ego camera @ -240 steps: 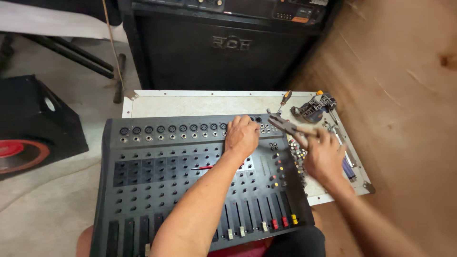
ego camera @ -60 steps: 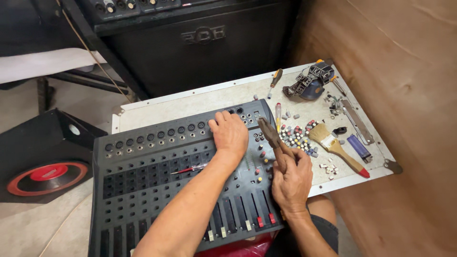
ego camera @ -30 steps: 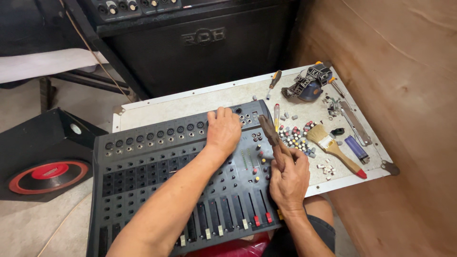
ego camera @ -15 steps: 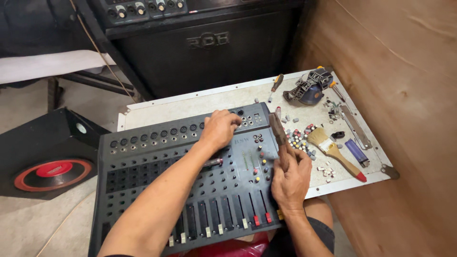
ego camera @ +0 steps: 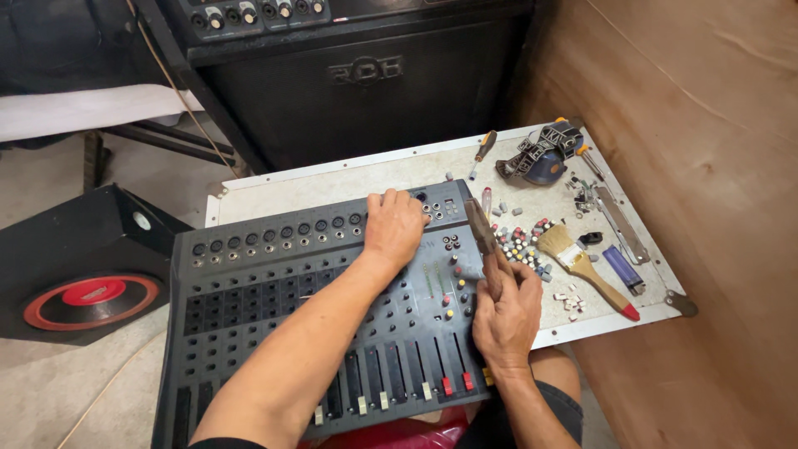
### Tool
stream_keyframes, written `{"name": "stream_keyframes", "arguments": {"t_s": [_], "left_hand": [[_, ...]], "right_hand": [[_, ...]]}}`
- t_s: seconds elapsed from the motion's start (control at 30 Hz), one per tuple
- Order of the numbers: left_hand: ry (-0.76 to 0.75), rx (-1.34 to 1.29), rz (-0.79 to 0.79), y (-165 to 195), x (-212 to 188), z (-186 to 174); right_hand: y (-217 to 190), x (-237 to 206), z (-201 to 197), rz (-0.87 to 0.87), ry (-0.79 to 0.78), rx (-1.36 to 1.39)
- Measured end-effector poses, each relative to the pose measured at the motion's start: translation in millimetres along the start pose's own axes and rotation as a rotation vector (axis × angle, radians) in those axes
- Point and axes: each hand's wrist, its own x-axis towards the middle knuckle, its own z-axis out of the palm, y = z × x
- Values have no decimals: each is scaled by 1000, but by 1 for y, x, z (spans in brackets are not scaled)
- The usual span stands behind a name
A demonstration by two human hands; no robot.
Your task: The person sits at a workbench with an audio mixer on their lap and uses pliers to grip and pull knobs and small components off the mixer's top panel, working on the connectors one at a time and setting removed parts on the side table.
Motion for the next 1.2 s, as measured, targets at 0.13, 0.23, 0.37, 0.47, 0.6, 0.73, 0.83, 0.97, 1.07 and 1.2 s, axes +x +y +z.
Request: {"name": "stream_keyframes", "arguments": {"t_s": [0.13,0.23,0.37,0.47,0.6,0.73,0.83,0.97,1.07,1.2], "left_hand": [[-16,-165,-134,-3,-2,-5],[20,-127,23,-10,-14,-23],[-43,79,270,-10,-16,-47],[-238,137,449,-4,-5,-55],[-244,-29,437,1,-14,-51],[-25,-220,101,-20,-26,-43],[58,-262,-59,-35,-32,-39],[73,-261,31,-36,-31,-35],[68,-314,38,-20,-29,-32],[50,-245,91,-7,-24,-40]], "right_hand": [[4,-3,1,2,2,-2],[8,-4,1,0,12,-4],[10,-6,3,15,-6,-4],[8,-6,3,28,-10,-1],[8,-6,2,31,-5,-11],[12,-7,3,46,15,37],[13,-8,6,43,14,43],[12,-7,6,38,5,23],[10,-8,5,33,-6,4],[8,-7,4,54,-26,17]]}}
